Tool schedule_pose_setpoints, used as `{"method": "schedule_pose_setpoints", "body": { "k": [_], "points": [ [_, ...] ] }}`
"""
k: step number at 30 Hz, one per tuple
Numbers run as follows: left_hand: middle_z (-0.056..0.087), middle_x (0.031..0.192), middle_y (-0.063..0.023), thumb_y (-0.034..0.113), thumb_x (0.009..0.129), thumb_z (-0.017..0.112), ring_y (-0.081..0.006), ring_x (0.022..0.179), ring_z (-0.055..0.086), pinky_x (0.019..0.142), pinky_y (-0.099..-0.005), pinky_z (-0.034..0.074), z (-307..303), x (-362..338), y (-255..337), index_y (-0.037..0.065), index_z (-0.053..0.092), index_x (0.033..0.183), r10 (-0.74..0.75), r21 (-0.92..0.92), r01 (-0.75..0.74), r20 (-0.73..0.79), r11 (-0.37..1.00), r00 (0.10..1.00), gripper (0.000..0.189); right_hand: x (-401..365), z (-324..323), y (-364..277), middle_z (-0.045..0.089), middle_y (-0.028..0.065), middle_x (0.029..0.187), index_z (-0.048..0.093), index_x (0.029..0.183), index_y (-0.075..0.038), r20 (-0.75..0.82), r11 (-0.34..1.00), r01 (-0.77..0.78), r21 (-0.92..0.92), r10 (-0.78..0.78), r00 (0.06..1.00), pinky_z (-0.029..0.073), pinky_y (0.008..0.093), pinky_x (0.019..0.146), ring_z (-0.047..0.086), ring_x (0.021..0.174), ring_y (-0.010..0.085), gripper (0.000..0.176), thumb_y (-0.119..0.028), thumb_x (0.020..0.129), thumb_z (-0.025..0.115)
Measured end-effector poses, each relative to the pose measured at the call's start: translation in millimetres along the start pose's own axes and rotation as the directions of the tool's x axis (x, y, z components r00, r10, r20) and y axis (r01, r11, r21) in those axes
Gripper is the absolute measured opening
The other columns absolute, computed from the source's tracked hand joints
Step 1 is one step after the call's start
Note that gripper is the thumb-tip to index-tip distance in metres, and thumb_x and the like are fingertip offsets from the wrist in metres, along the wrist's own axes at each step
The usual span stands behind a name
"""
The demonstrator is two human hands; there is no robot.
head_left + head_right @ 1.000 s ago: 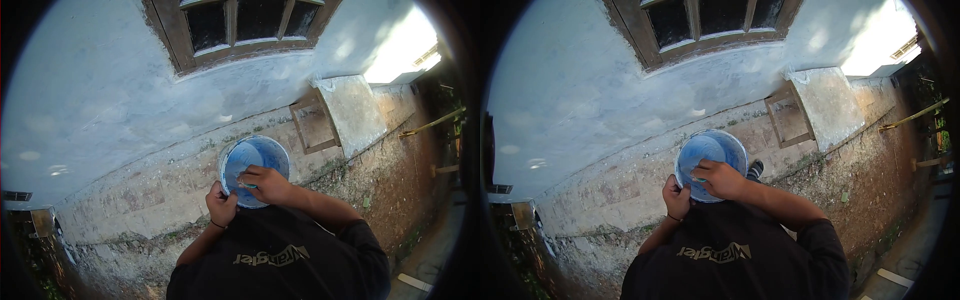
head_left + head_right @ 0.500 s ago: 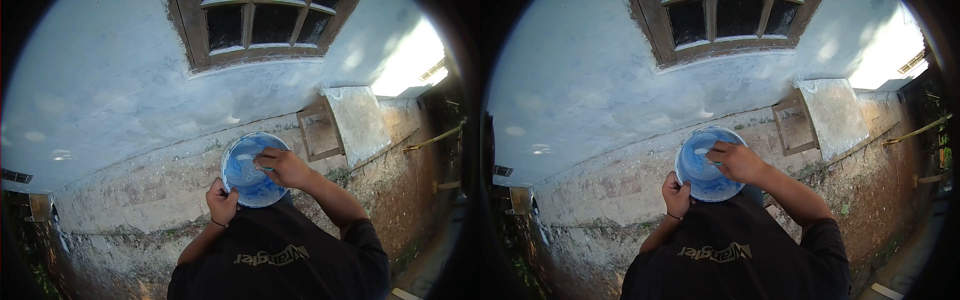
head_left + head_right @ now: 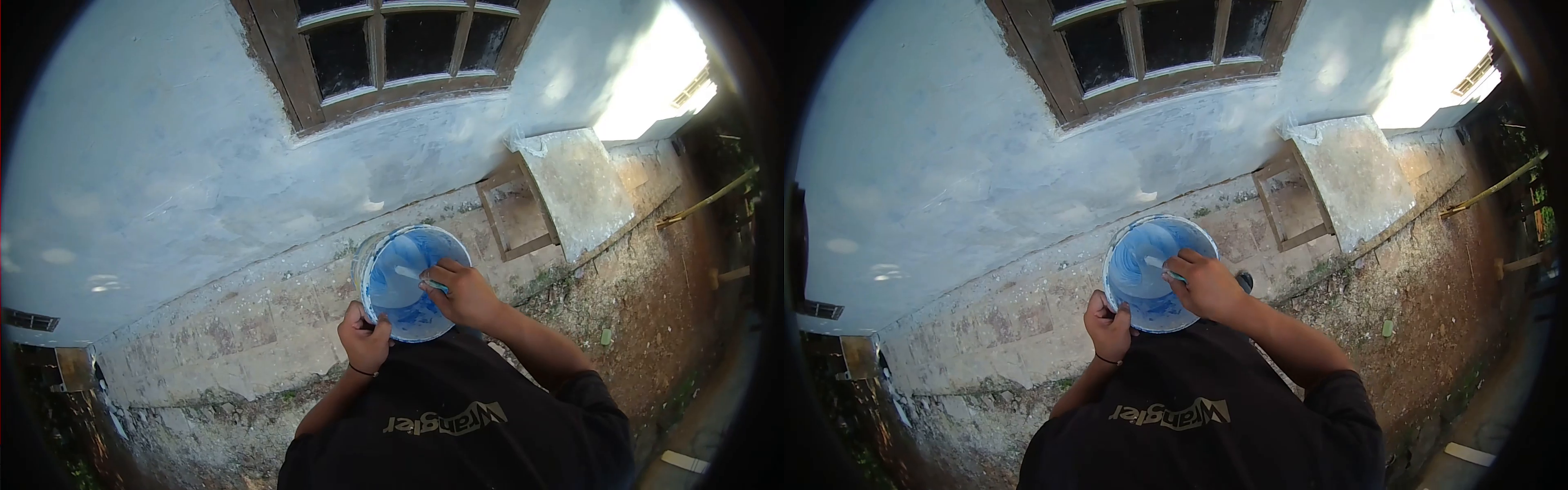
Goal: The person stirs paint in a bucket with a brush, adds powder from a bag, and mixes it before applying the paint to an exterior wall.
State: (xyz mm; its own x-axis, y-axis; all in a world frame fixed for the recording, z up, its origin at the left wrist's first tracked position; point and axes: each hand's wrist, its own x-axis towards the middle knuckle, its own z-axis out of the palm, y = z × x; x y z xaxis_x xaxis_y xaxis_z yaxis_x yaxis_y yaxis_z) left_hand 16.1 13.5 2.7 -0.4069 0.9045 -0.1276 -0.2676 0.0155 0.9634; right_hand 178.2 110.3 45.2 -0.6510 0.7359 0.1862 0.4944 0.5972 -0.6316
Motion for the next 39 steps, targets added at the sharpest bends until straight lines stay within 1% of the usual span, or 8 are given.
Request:
{"method": "schedule_pose_setpoints", "body": {
  "k": [3, 10, 16, 26, 31, 36, 38, 39],
  "points": [
    [0.052, 0.063, -0.0052, -0.005, 0.080, 0.054, -0.0059, 0.045, 0.049, 0.036, -0.0197, 0.039, 0, 7, -2, 0.004, 0.038, 0.071, 0.037, 0.016, -0.038, 0.013, 0.999, 0.999, 0.021, -12, 6, -7, 0.055, 0.0135, 0.079, 0.057, 0.093, -0.003, 0.021, 0.991, -0.066, 0.115, 0.064, 0.998, 0.048, 0.0407, 0.060, 0.059, 0.070, 0.0341, 0.015, -0.010, 0.080, 0.059],
    [0.051, 0.064, -0.0045, -0.002, 0.082, 0.054, -0.0067, 0.044, 0.049, 0.036, -0.0195, 0.041, 3, 15, -3, 0.004, 0.039, 0.072, 0.011, 0.005, -0.012, 0.060, 1.000, 0.998, 0.019, 2, -1, -3, 0.056, 0.0134, 0.079, 0.060, 0.090, -0.003, -0.052, 0.961, -0.078, 0.265, 0.095, 0.994, 0.048, 0.0388, 0.058, 0.058, 0.066, 0.0330, 0.014, -0.011, 0.079, 0.062],
    [0.052, 0.066, -0.0056, -0.003, 0.083, 0.050, -0.0071, 0.044, 0.049, 0.035, -0.0192, 0.042, 13, 14, -7, 0.003, 0.041, 0.076, 0.016, 0.026, -0.018, 0.057, 1.000, 0.998, 0.013, 25, -18, 14, 0.054, 0.0122, 0.079, 0.059, 0.091, -0.003, -0.203, 0.997, 0.076, 0.034, -0.067, 0.977, 0.046, 0.0382, 0.055, 0.057, 0.065, 0.0313, 0.015, -0.008, 0.078, 0.063],
    [0.053, 0.065, -0.0056, -0.005, 0.080, 0.053, -0.0069, 0.045, 0.050, 0.036, -0.0197, 0.040, 53, 10, -15, 0.003, 0.040, 0.072, 0.055, -0.025, -0.056, -0.037, 0.998, 0.998, 0.018, 13, -27, 40, 0.054, 0.0119, 0.081, 0.058, 0.094, -0.003, 0.043, 0.957, 0.232, 0.174, -0.242, 0.969, 0.048, 0.0379, 0.057, 0.058, 0.068, 0.0315, 0.016, -0.008, 0.078, 0.061],
    [0.053, 0.066, -0.0052, -0.003, 0.081, 0.054, -0.0059, 0.047, 0.049, 0.036, -0.0195, 0.039, 93, 4, -20, 0.005, 0.039, 0.073, 0.067, -0.067, -0.080, -0.176, 0.995, 0.982, 0.019, 13, -79, 66, 0.060, 0.0113, 0.086, 0.062, 0.091, -0.004, 0.259, 0.972, 0.191, 0.136, -0.221, 0.940, 0.051, 0.0354, 0.060, 0.062, 0.075, 0.0296, 0.015, -0.010, 0.078, 0.064],
    [0.053, 0.066, -0.0046, -0.003, 0.082, 0.054, -0.0050, 0.047, 0.048, 0.037, -0.0195, 0.040, 134, 5, -11, 0.005, 0.038, 0.075, 0.067, -0.058, -0.084, -0.244, 0.995, 0.967, 0.019, 28, -135, 82, 0.060, 0.0107, 0.086, 0.062, 0.091, -0.004, 0.289, 0.961, 0.236, 0.144, -0.269, 0.919, 0.051, 0.0349, 0.061, 0.062, 0.074, 0.0286, 0.015, -0.009, 0.076, 0.064],
    [0.053, 0.066, -0.0038, -0.004, 0.082, 0.054, -0.0049, 0.046, 0.047, 0.037, -0.0198, 0.038, 151, 9, -5, 0.006, 0.038, 0.074, 0.096, 0.048, -0.088, -0.232, 0.995, 0.968, 0.020, 37, -145, 94, 0.060, 0.0104, 0.087, 0.062, 0.090, -0.004, 0.294, 0.956, 0.237, 0.173, -0.280, 0.914, 0.052, 0.0347, 0.062, 0.062, 0.074, 0.0282, 0.015, -0.009, 0.076, 0.064],
    [0.053, 0.066, -0.0038, -0.004, 0.082, 0.054, -0.0049, 0.046, 0.047, 0.037, -0.0198, 0.038, 158, 12, -6, 0.006, 0.038, 0.074, 0.096, 0.061, -0.084, -0.237, 0.995, 0.967, 0.020, 42, -143, 104, 0.057, 0.0097, 0.087, 0.059, 0.093, -0.006, 0.227, 0.903, 0.370, 0.217, -0.415, 0.881, 0.051, 0.0352, 0.061, 0.060, 0.076, 0.0275, 0.020, -0.007, 0.073, 0.063]
  ]
}}
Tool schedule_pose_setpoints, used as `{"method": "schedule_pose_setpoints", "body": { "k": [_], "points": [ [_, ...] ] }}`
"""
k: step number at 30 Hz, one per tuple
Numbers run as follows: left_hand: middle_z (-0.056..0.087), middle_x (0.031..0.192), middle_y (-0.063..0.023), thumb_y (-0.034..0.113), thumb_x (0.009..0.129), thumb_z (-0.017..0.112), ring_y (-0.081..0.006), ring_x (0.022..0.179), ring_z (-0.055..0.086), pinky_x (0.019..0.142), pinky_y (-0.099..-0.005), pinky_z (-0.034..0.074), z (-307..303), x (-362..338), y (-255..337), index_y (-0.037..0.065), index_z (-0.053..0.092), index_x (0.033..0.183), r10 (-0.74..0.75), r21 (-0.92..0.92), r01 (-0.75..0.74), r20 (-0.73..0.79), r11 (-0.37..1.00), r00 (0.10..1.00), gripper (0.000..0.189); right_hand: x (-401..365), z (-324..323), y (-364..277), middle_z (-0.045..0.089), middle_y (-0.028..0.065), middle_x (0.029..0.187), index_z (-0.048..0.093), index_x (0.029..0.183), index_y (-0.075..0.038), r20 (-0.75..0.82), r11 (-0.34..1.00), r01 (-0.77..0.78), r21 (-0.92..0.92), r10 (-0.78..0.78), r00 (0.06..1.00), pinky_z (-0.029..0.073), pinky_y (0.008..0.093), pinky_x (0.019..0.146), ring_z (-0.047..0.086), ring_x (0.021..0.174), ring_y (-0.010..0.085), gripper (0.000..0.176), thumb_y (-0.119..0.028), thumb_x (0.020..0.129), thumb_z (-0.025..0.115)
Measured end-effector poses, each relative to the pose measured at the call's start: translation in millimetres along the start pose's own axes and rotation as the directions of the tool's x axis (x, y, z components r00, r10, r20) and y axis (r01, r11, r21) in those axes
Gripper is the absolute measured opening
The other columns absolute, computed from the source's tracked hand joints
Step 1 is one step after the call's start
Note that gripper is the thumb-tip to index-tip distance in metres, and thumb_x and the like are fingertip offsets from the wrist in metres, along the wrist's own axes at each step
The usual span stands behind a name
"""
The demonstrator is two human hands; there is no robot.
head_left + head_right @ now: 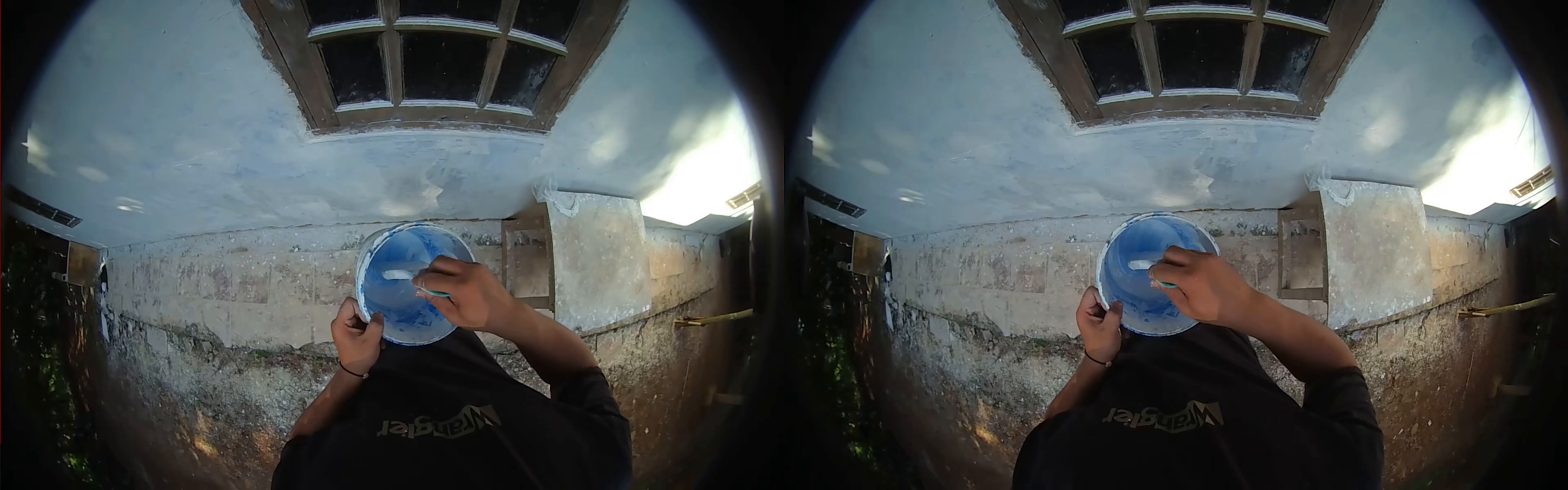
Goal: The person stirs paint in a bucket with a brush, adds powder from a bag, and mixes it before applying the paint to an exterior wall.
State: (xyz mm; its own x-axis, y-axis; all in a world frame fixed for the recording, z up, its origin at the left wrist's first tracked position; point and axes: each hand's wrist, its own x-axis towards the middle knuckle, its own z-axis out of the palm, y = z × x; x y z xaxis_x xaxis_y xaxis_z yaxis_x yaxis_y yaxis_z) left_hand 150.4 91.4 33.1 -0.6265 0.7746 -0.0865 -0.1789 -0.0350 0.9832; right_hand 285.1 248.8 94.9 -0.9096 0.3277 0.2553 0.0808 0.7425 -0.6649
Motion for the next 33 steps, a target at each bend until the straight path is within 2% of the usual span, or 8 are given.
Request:
{"method": "schedule_pose_setpoints", "body": {
  "k": [1, 5, 11, 15, 17, 21, 23, 33],
  "points": [
    [0.052, 0.065, -0.0035, -0.004, 0.081, 0.054, -0.0048, 0.046, 0.047, 0.037, -0.0197, 0.037, 7, 1, -2, 0.006, 0.038, 0.073, 0.022, 0.007, -0.022, -0.010, 1.000, 1.000, 0.021, -1, -1, 11, 0.055, 0.0090, 0.087, 0.056, 0.096, -0.007, -0.041, 0.989, 0.146, 0.001, -0.146, 0.988, 0.050, 0.0358, 0.060, 0.059, 0.077, 0.0268, 0.025, -0.005, 0.071, 0.062],
    [0.051, 0.064, -0.0018, -0.005, 0.080, 0.054, -0.0037, 0.047, 0.045, 0.040, -0.0194, 0.034, 40, -2, 2, 0.006, 0.038, 0.070, -0.005, 0.013, 0.006, -0.056, 1.000, 0.998, 0.022, 3, -9, 46, 0.054, 0.0079, 0.092, 0.055, 0.096, -0.007, -0.016, 0.940, 0.309, -0.146, -0.314, 0.949, 0.051, 0.0339, 0.061, 0.059, 0.082, 0.0239, 0.026, -0.007, 0.070, 0.062],
    [0.050, 0.065, -0.0002, -0.005, 0.077, 0.057, -0.0015, 0.059, 0.042, 0.053, -0.0182, 0.034, 75, -8, -25, 0.005, 0.039, 0.070, 0.188, 0.134, -0.158, -0.257, 0.978, 0.948, 0.021, -14, -14, 66, 0.053, 0.0107, 0.090, 0.053, 0.091, -0.005, 0.059, 0.977, 0.127, -0.172, -0.118, 0.991, 0.051, 0.0348, 0.057, 0.060, 0.072, 0.0271, 0.017, -0.009, 0.076, 0.059],
    [0.045, 0.067, 0.0019, -0.004, 0.080, 0.054, -0.0020, 0.060, 0.039, 0.054, -0.0186, 0.032, 82, -14, -33, 0.005, 0.038, 0.074, 0.241, 0.215, -0.190, -0.243, 0.958, 0.939, 0.019, -30, 3, 70, 0.056, 0.0133, 0.083, 0.055, 0.089, -0.003, -0.110, 0.995, -0.100, -0.001, 0.099, 0.989, 0.047, 0.0391, 0.056, 0.057, 0.065, 0.0333, 0.013, -0.010, 0.079, 0.060],
    [0.050, 0.066, -0.0001, -0.006, 0.076, 0.058, -0.0012, 0.061, 0.041, 0.056, -0.0174, 0.034, 80, -14, -34, 0.004, 0.040, 0.071, 0.150, 0.092, -0.127, -0.308, 0.988, 0.939, 0.021, -29, 6, 72, 0.056, 0.0144, 0.079, 0.055, 0.088, -0.003, -0.169, 0.984, -0.170, 0.060, 0.178, 0.969, 0.046, 0.0396, 0.056, 0.057, 0.064, 0.0347, 0.012, -0.010, 0.079, 0.059],
    [0.051, 0.064, -0.0015, -0.006, 0.077, 0.057, -0.0023, 0.054, 0.044, 0.050, -0.0182, 0.036, 69, -7, -35, 0.004, 0.040, 0.072, 0.188, 0.143, -0.155, -0.266, 0.978, 0.945, 0.020, -25, 14, 71, 0.056, 0.0163, 0.076, 0.055, 0.085, -0.002, -0.134, 0.964, -0.207, 0.165, 0.230, 0.964, 0.046, 0.0398, 0.054, 0.058, 0.064, 0.0352, 0.012, -0.011, 0.079, 0.060],
    [0.051, 0.061, -0.0033, -0.005, 0.080, 0.056, -0.0046, 0.045, 0.046, 0.041, -0.0197, 0.037, 64, -1, -26, 0.004, 0.039, 0.073, 0.027, -0.019, -0.032, -0.252, 0.999, 0.967, 0.021, -20, 15, 67, 0.056, 0.0171, 0.076, 0.054, 0.085, -0.002, -0.128, 0.966, -0.172, 0.190, 0.198, 0.972, 0.045, 0.0398, 0.053, 0.058, 0.064, 0.0351, 0.013, -0.012, 0.080, 0.060],
    [0.052, 0.061, -0.0037, -0.002, 0.083, 0.055, -0.0056, 0.042, 0.047, 0.035, -0.0196, 0.038, 13, 24, -8, 0.005, 0.038, 0.073, -0.013, -0.036, 0.008, -0.138, 0.999, 0.990, 0.021, 20, -21, 26, 0.064, 0.0163, 0.085, 0.062, 0.089, 0.002, -0.187, 0.870, -0.399, 0.288, 0.460, 0.868, 0.052, 0.0291, 0.056, 0.065, 0.066, 0.0245, 0.017, -0.011, 0.078, 0.064]
  ]
}}
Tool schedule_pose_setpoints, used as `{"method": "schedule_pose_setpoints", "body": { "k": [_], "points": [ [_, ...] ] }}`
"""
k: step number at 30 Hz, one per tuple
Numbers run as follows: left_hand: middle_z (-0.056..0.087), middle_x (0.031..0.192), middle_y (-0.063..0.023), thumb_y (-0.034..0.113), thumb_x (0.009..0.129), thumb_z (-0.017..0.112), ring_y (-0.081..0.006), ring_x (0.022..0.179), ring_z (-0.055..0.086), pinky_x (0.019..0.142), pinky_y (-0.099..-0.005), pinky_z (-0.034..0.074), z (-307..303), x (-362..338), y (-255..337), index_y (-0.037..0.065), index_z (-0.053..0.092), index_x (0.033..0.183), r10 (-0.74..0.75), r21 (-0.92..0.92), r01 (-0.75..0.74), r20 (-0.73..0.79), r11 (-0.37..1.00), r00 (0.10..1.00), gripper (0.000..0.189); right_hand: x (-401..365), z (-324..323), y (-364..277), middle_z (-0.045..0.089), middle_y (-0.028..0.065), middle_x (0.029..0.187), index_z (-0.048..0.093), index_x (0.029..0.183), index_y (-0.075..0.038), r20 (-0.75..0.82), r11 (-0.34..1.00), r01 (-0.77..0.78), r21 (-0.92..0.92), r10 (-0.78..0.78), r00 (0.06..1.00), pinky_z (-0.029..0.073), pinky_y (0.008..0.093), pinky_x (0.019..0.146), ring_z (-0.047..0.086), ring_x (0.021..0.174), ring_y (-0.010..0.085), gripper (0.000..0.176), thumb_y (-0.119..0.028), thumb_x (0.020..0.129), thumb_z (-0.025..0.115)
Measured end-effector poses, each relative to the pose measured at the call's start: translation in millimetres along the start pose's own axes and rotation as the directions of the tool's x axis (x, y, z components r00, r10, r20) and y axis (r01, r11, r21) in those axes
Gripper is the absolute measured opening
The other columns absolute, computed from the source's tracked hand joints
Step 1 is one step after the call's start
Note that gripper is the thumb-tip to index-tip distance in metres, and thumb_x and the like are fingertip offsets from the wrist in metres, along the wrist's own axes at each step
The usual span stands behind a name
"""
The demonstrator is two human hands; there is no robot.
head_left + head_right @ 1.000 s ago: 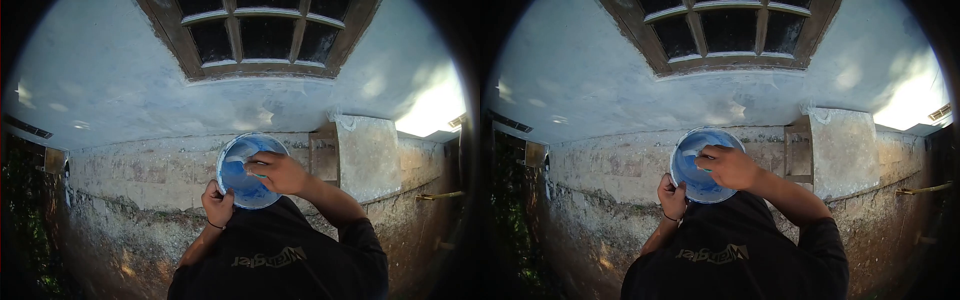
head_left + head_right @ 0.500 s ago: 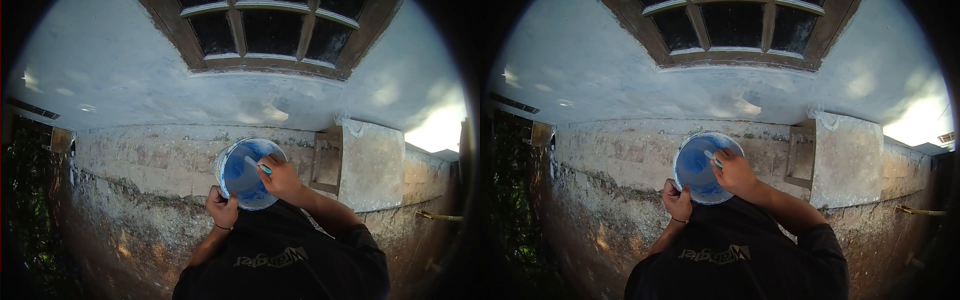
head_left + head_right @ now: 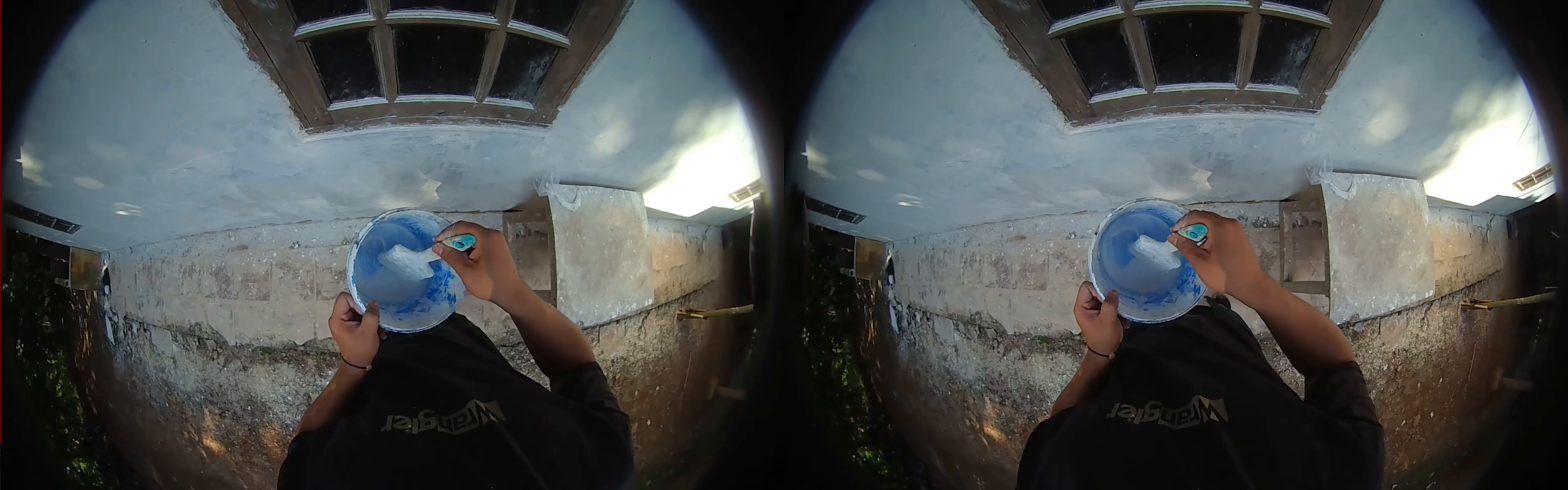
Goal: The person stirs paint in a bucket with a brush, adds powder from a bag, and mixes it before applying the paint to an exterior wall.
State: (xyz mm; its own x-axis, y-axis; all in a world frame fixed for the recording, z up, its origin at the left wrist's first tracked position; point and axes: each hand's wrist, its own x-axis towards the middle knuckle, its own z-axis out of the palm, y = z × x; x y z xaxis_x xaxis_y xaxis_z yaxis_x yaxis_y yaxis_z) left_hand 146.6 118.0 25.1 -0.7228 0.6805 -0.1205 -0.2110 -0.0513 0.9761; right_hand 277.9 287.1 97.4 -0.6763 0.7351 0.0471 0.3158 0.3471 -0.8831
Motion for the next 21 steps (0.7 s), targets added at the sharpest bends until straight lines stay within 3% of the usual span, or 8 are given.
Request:
{"method": "schedule_pose_setpoints", "body": {
  "k": [3, 6, 8, 9, 13, 15, 19, 21],
  "points": [
    [0.052, 0.063, -0.0034, -0.001, 0.083, 0.056, -0.0052, 0.043, 0.048, 0.035, -0.0190, 0.039, -12, 7, 0, 0.005, 0.038, 0.073, 0.015, -0.062, -0.012, 0.058, 0.998, 0.998, 0.021, 2, 4, -7, 0.064, 0.0165, 0.083, 0.062, 0.088, 0.002, -0.014, 0.999, -0.018, 0.039, 0.019, 1.000, 0.052, 0.0298, 0.056, 0.065, 0.067, 0.0244, 0.017, -0.013, 0.079, 0.064],
    [0.053, 0.064, -0.0036, -0.001, 0.083, 0.057, -0.0049, 0.045, 0.048, 0.035, -0.0188, 0.039, -18, 14, 4, 0.005, 0.038, 0.073, 0.013, -0.091, -0.005, 0.081, 0.996, 0.997, 0.022, -4, 19, -7, 0.063, 0.0163, 0.084, 0.062, 0.089, 0.000, -0.071, 0.996, 0.083, -0.017, -0.084, 0.994, 0.051, 0.0319, 0.055, 0.064, 0.066, 0.0273, 0.016, -0.013, 0.080, 0.062],
    [0.053, 0.064, -0.0039, -0.001, 0.082, 0.057, -0.0048, 0.045, 0.048, 0.035, -0.0189, 0.039, -21, 16, 8, 0.006, 0.038, 0.073, 0.014, -0.060, -0.009, 0.084, 0.998, 0.996, 0.022, -12, 31, -3, 0.061, 0.0163, 0.084, 0.061, 0.091, -0.001, -0.057, 0.944, 0.189, -0.269, -0.211, 0.976, 0.049, 0.0339, 0.053, 0.062, 0.064, 0.0307, 0.016, -0.013, 0.080, 0.061],
    [0.053, 0.064, -0.0039, -0.001, 0.082, 0.057, -0.0048, 0.045, 0.048, 0.035, -0.0189, 0.039, -22, 17, 9, 0.006, 0.038, 0.073, 0.012, -0.067, -0.006, 0.082, 0.998, 0.997, 0.022, -13, 33, -5, 0.060, 0.0158, 0.084, 0.059, 0.092, 0.000, -0.073, 0.965, 0.169, -0.203, -0.187, 0.980, 0.049, 0.0367, 0.054, 0.061, 0.063, 0.0327, 0.017, -0.013, 0.081, 0.060],
    [0.054, 0.065, -0.0040, -0.002, 0.081, 0.057, -0.0047, 0.045, 0.048, 0.035, -0.0192, 0.039, -23, 16, 7, 0.006, 0.038, 0.072, 0.005, -0.069, 0.001, 0.076, 0.998, 0.997, 0.023, -17, 40, -10, 0.060, 0.0163, 0.084, 0.059, 0.090, 0.001, -0.096, 0.948, 0.151, -0.282, -0.185, 0.978, 0.049, 0.0379, 0.056, 0.061, 0.064, 0.0329, 0.017, -0.013, 0.081, 0.060],
    [0.054, 0.064, -0.0040, -0.002, 0.081, 0.058, -0.0047, 0.044, 0.048, 0.035, -0.0194, 0.039, -24, 16, 7, 0.006, 0.038, 0.072, -0.003, -0.072, 0.009, 0.071, 0.997, 0.997, 0.023, -18, 45, -10, 0.059, 0.0168, 0.083, 0.059, 0.088, 0.001, -0.129, 0.975, 0.046, -0.215, -0.075, 0.989, 0.050, 0.0390, 0.059, 0.061, 0.067, 0.0339, 0.016, -0.013, 0.081, 0.060],
    [0.054, 0.063, -0.0037, -0.002, 0.081, 0.058, -0.0046, 0.043, 0.047, 0.036, -0.0192, 0.037, -26, 16, 5, 0.006, 0.037, 0.072, 0.002, -0.073, 0.003, 0.071, 0.997, 0.997, 0.024, -19, 52, 7, 0.060, 0.0173, 0.084, 0.059, 0.087, 0.001, -0.154, 0.944, 0.144, -0.296, -0.196, 0.969, 0.049, 0.0382, 0.059, 0.061, 0.069, 0.0339, 0.016, -0.013, 0.081, 0.061],
    [0.054, 0.062, -0.0036, -0.002, 0.081, 0.058, -0.0045, 0.043, 0.047, 0.036, -0.0191, 0.037, -25, 16, 4, 0.006, 0.037, 0.071, 0.009, -0.075, -0.003, 0.073, 0.997, 0.997, 0.024, -17, 51, 9, 0.059, 0.0174, 0.084, 0.059, 0.086, 0.001, -0.221, 0.981, 0.022, -0.190, -0.064, 0.973, 0.049, 0.0384, 0.060, 0.062, 0.071, 0.0339, 0.015, -0.013, 0.081, 0.061]
  ]
}}
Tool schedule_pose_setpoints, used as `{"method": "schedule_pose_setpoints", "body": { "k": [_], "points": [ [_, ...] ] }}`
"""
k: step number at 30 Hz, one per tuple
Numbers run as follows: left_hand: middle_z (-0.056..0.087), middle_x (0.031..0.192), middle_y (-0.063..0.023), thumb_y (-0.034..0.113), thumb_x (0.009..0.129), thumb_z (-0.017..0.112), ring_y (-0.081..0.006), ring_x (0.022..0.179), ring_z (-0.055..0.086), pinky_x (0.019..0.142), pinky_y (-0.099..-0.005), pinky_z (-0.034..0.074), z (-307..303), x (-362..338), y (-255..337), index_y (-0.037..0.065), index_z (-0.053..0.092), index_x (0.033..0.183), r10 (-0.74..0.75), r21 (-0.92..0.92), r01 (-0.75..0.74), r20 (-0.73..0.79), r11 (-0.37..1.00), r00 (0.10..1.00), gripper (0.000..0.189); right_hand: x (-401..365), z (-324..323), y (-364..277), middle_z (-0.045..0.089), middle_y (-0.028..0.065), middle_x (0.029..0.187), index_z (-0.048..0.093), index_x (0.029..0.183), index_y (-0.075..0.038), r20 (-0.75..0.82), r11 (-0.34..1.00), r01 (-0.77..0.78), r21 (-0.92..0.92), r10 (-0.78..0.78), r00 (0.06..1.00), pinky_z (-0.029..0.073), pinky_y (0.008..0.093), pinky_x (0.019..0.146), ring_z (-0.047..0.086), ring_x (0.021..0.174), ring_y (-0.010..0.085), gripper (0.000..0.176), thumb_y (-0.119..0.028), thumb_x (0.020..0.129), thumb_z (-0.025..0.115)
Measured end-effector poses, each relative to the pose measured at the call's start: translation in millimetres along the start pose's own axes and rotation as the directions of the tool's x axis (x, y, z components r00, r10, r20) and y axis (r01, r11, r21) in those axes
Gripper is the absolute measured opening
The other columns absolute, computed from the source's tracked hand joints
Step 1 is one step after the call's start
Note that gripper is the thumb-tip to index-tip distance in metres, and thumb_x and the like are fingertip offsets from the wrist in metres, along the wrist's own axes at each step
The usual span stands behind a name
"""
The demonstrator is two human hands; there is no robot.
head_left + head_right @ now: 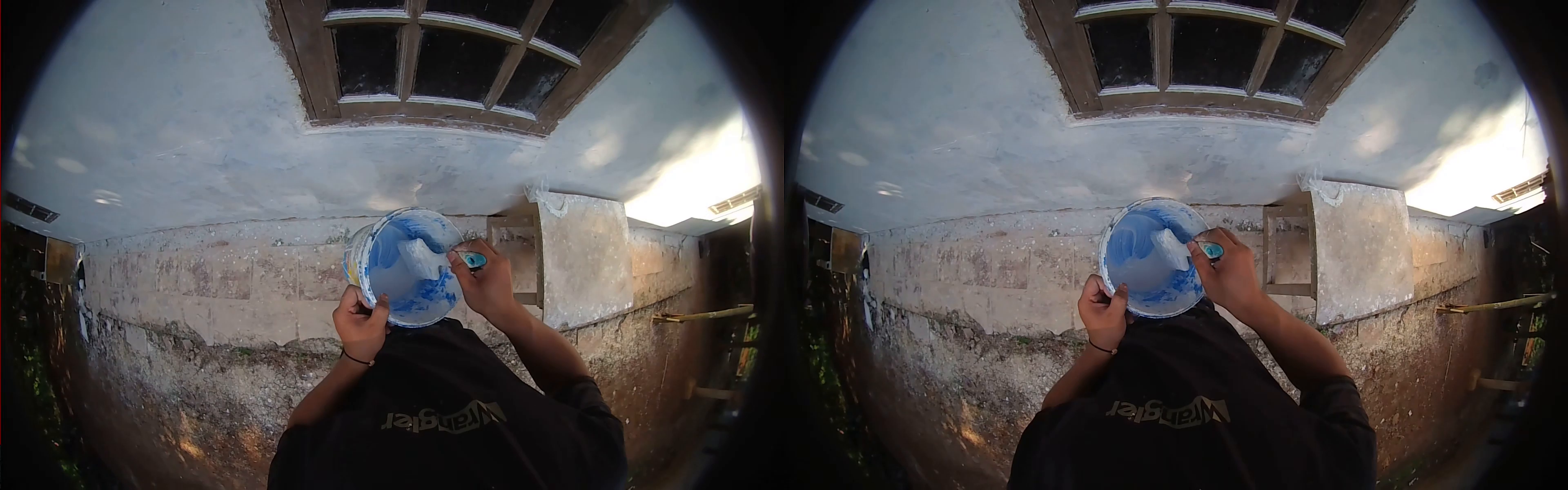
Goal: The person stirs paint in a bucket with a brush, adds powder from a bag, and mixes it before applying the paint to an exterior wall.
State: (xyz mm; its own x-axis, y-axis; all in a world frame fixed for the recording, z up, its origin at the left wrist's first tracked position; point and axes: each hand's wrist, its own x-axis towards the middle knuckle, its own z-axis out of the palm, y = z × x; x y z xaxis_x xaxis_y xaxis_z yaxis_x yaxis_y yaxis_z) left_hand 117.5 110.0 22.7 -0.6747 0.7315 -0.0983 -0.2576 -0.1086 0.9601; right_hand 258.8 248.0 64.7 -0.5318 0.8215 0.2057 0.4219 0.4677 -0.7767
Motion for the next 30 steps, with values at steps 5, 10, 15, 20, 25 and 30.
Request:
{"method": "schedule_pose_setpoints", "body": {
  "k": [5, 10, 15, 20, 25, 30],
  "points": [
    [0.052, 0.063, -0.0031, 0.000, 0.083, 0.057, -0.0049, 0.042, 0.045, 0.035, -0.0192, 0.037, 1, -3, -14, 0.006, 0.036, 0.073, 0.025, 0.021, -0.026, 0.045, 0.999, 0.999, 0.024, 1, 10, 11, 0.059, 0.0185, 0.083, 0.057, 0.085, 0.001, 0.014, 0.995, -0.092, 0.038, 0.092, 0.996, 0.048, 0.0376, 0.058, 0.061, 0.070, 0.0347, 0.015, -0.013, 0.081, 0.060],
    [0.053, 0.062, -0.0033, -0.001, 0.083, 0.056, -0.0048, 0.042, 0.046, 0.035, -0.0192, 0.037, 2, -6, -16, 0.007, 0.036, 0.073, -0.001, 0.023, 0.000, 0.048, 1.000, 0.999, 0.024, 1, 10, 6, 0.058, 0.0189, 0.084, 0.056, 0.085, 0.001, 0.008, 0.995, -0.020, -0.101, 0.020, 1.000, 0.047, 0.0374, 0.055, 0.059, 0.069, 0.0362, 0.015, -0.014, 0.082, 0.060],
    [0.053, 0.062, -0.0030, -0.001, 0.083, 0.057, -0.0045, 0.042, 0.046, 0.035, -0.0190, 0.037, 4, -6, -16, 0.007, 0.037, 0.073, -0.011, 0.031, 0.010, 0.035, 0.999, 0.999, 0.024, -1, 15, 10, 0.058, 0.0202, 0.085, 0.055, 0.084, 0.001, 0.014, 0.997, 0.016, -0.081, -0.015, 1.000, 0.045, 0.0399, 0.058, 0.058, 0.070, 0.0383, 0.015, -0.013, 0.081, 0.059],
    [0.052, 0.062, -0.0022, -0.004, 0.078, 0.061, -0.0032, 0.049, 0.047, 0.041, -0.0199, 0.037, 3, -8, -14, 0.006, 0.037, 0.068, -0.079, 0.003, 0.079, -0.005, 0.997, 0.997, 0.028, 0, 21, 19, 0.057, 0.0200, 0.084, 0.053, 0.082, 0.001, 0.024, 0.999, -0.049, -0.013, 0.049, 0.998, 0.045, 0.0412, 0.059, 0.057, 0.069, 0.0385, 0.013, -0.011, 0.080, 0.059],
    [0.052, 0.062, -0.0021, -0.003, 0.081, 0.059, -0.0035, 0.046, 0.046, 0.039, -0.0195, 0.037, -2, -7, -30, 0.007, 0.036, 0.071, 0.005, 0.047, -0.005, 0.008, 0.999, 1.000, 0.026, 0, 24, 13, 0.056, 0.0200, 0.081, 0.052, 0.082, 0.001, -0.010, 1.000, -0.012, -0.027, 0.011, 1.000, 0.044, 0.0416, 0.058, 0.056, 0.069, 0.0397, 0.013, -0.010, 0.080, 0.058],
    [0.051, 0.061, -0.0020, -0.002, 0.083, 0.056, -0.0048, 0.042, 0.045, 0.035, -0.0197, 0.037, -5, -9, -33, 0.007, 0.035, 0.074, 0.055, 0.072, -0.059, 0.057, 0.996, 0.997, 0.024, 2, 33, 12, 0.055, 0.0210, 0.080, 0.050, 0.081, 0.000, 0.045, 0.998, -0.012, -0.069, 0.015, 0.999, 0.045, 0.0427, 0.058, 0.057, 0.069, 0.0398, 0.011, -0.007, 0.078, 0.058]
  ]
}}
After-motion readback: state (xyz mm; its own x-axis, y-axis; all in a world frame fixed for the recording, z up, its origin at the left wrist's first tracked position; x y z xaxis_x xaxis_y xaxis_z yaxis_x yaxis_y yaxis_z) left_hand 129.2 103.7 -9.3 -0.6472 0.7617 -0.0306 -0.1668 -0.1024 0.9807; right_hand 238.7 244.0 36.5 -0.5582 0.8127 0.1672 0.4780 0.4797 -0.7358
